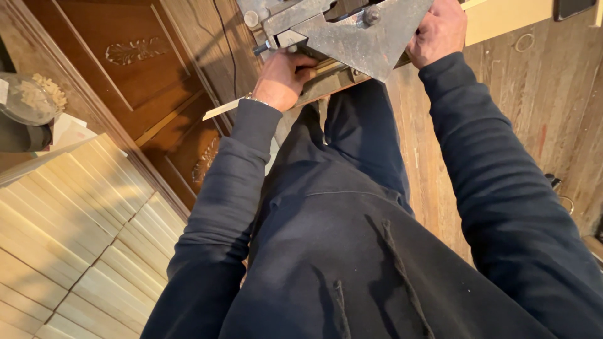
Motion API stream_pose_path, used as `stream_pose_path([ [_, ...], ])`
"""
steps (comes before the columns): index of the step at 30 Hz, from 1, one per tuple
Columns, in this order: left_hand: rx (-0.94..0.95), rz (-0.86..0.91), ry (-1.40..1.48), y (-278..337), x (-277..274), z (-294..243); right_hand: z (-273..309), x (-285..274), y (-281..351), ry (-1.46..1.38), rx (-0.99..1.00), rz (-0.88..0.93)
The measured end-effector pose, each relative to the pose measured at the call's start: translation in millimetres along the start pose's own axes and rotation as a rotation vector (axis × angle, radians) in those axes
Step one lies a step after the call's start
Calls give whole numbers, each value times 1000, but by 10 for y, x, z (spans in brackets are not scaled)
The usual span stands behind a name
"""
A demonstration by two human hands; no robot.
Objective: Cutting wooden moulding strips for picture frames using a manual mitre cutter.
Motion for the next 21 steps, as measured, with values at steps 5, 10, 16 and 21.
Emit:
stream_pose_path([
  [5,115,-45,-3,-7,8,-46,-69,55,42,6,42,25],
  [10,18,-18,45,-28,17,12,-100,81,76,23,61,38],
  [16,-26,-15,54,-68,-8,33,-79,65,15,24,27,39],
  [21,39,-12,89,-36,-2,14,-230,183,161,-41,138,71],
])
Point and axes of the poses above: each hand's wrist, its own y-axis away from the middle knuckle, its own x-axis out of the palm, z = x × y, the point moved 10 cm from there along -y, towards the middle knuckle, and after that the axes turned 14 degrees about -x, right-handed, at the moved point
